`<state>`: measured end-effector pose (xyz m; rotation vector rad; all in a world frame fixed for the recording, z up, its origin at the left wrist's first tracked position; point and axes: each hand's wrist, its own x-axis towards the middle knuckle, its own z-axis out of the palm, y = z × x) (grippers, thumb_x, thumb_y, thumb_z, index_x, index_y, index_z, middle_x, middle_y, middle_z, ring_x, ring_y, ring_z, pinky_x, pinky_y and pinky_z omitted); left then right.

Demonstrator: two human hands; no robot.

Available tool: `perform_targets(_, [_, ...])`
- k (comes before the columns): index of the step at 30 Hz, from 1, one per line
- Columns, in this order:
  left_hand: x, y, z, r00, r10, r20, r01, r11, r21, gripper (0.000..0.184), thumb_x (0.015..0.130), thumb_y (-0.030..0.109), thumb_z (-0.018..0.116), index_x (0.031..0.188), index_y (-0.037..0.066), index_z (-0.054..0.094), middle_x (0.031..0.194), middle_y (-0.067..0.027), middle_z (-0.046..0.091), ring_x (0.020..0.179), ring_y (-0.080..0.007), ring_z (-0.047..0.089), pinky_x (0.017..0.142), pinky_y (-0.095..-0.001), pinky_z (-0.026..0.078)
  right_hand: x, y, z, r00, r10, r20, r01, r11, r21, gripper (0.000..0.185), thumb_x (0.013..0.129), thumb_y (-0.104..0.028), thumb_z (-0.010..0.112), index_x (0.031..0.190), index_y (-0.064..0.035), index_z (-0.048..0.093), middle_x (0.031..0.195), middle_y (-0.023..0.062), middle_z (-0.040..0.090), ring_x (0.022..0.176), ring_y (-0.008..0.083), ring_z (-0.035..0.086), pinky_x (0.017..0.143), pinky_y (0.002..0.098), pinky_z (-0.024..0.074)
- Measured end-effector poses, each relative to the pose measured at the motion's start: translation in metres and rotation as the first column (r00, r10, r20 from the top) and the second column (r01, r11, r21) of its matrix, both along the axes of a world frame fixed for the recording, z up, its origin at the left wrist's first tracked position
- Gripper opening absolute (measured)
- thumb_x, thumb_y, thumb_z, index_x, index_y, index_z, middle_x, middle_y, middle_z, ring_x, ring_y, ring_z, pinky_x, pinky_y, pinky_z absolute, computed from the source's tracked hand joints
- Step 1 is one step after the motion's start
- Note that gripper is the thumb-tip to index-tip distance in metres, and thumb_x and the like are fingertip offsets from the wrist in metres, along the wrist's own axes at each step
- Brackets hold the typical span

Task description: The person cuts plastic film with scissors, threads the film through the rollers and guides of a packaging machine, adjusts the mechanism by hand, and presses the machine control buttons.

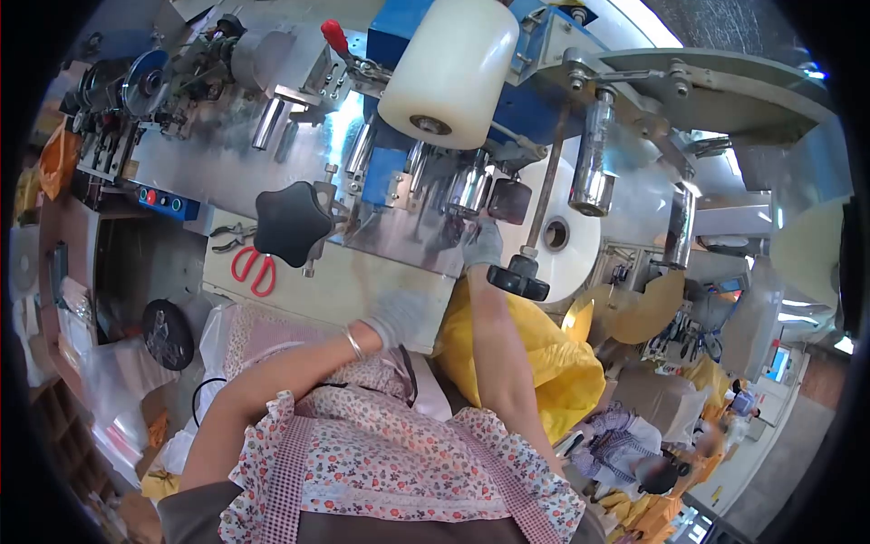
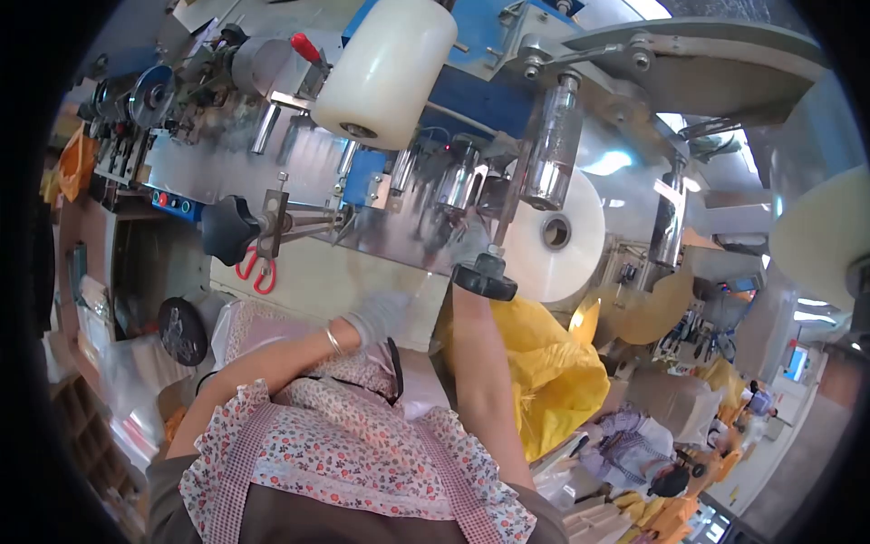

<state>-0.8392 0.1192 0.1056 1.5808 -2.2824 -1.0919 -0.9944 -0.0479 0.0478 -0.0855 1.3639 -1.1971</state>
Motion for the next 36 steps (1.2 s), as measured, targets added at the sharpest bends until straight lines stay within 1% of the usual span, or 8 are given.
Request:
perform_targets(8, [0.069,-0.034,0.015,0.777,0.6,-0.189,-0.585,0.8,0.136,0.02,0.084,0.025,0.053,0.087,0.006,0.059,0.078,-0.0187,0.062,0.078,-0.0362,0.06,0.068,-0.0434,0.045,0.034,0.041,0.024,0.939,-0.046,-0.342,-0.027,0.978,-0.206,0.011,0.087,-0.012,0.054,0.077,-0.0103,0.052,0.063,-0.0041,0.041,0.053,0.0062,0.037,0.047,0.0222,0.0308])
perform_targets(13, [0.046,-0.048,0.003,0.696,0.668,-0.261,-0.667,0.737,0.109,0.028,0.085,0.026,0.053,0.105,0.006,0.057,0.092,-0.016,0.063,0.079,-0.0326,0.061,0.071,-0.0412,0.047,0.046,0.151,0.138,0.606,0.531,-0.593,-0.702,0.707,-0.084,0.012,0.087,-0.014,0.051,0.083,-0.0029,0.055,0.071,-0.0006,0.051,0.071,0.0059,0.046,0.066,0.0214,0.0376])
perform_targets(16, [0.019,-0.081,-0.038,0.991,0.121,-0.056,-0.132,0.842,-0.523,0.033,0.084,0.021,0.059,0.111,0.003,0.052,0.101,-0.012,0.06,0.088,-0.0247,0.057,0.078,-0.0316,0.045,-0.009,0.19,0.208,0.559,0.712,-0.425,-0.792,0.61,-0.019,0.01,0.082,-0.012,0.055,0.08,-0.0027,0.055,0.076,0.0041,0.055,0.07,0.0117,0.05,0.062,0.0274,0.041])
perform_targets(20, [-0.062,-0.091,-0.034,0.867,0.177,-0.465,-0.044,0.958,0.283,0.02,0.083,0.016,0.059,0.099,0.004,0.059,0.089,-0.011,0.062,0.078,-0.0224,0.058,0.071,-0.0325,0.047,-0.053,0.228,0.227,0.319,0.947,-0.027,-0.584,0.174,-0.793,0.014,0.082,-0.014,0.056,0.086,-0.0002,0.058,0.079,0.0146,0.058,0.071,0.0244,0.056,0.06,0.0386,0.0433])
perform_targets(22, [-0.068,-0.09,0.041,0.607,0.587,-0.535,-0.166,0.753,0.637,0.02,0.085,0.017,0.048,0.078,0.003,0.061,0.081,-0.0179,0.063,0.075,-0.0275,0.062,0.065,-0.0382,0.049,-0.082,0.253,0.219,0.471,0.88,0.064,-0.552,0.35,-0.757,0.018,0.083,-0.018,0.058,0.08,0.0004,0.056,0.078,0.0158,0.057,0.069,0.0274,0.055,0.06,0.0403,0.043])
perform_targets(24, [-0.062,-0.072,0.026,0.87,0.209,-0.447,-0.202,0.977,0.063,0.018,0.084,0.018,0.051,0.076,0.003,0.057,0.071,-0.0193,0.061,0.066,-0.0323,0.061,0.06,-0.0408,0.048,-0.111,0.262,0.2,0.622,0.782,0.051,-0.593,0.513,-0.621,0.021,0.084,-0.021,0.057,0.081,-0.0001,0.057,0.08,0.0139,0.057,0.068,0.0261,0.055,0.063,0.0382,0.0439])
perform_targets(29, [0.001,-0.047,0.058,0.988,0.143,-0.065,-0.15,0.98,-0.128,0.012,0.08,0.015,0.053,0.084,0.004,0.054,0.064,-0.0167,0.06,0.059,-0.0344,0.06,0.056,-0.0444,0.048,-0.095,0.148,0.11,0.943,0.319,-0.093,-0.328,0.937,-0.117,0.022,0.09,-0.025,0.053,0.105,-0.0078,0.054,0.088,0.0064,0.059,0.08,0.0195,0.057,0.076,0.0352,0.0468])
perform_targets(36, [-0.041,0.027,0.047,0.946,-0.315,-0.073,0.32,0.945,0.067,0.032,0.084,0.032,0.05,0.102,0.007,0.06,0.073,-0.02,0.063,0.068,-0.0344,0.063,0.064,-0.0461,0.048,-0.008,0.017,0.029,0.905,0.415,-0.088,-0.421,0.905,-0.06,0.024,0.088,-0.031,0.058,0.098,-0.0099,0.055,0.079,0.0078,0.059,0.066,0.0188,0.059,0.056,0.0254,0.0477])
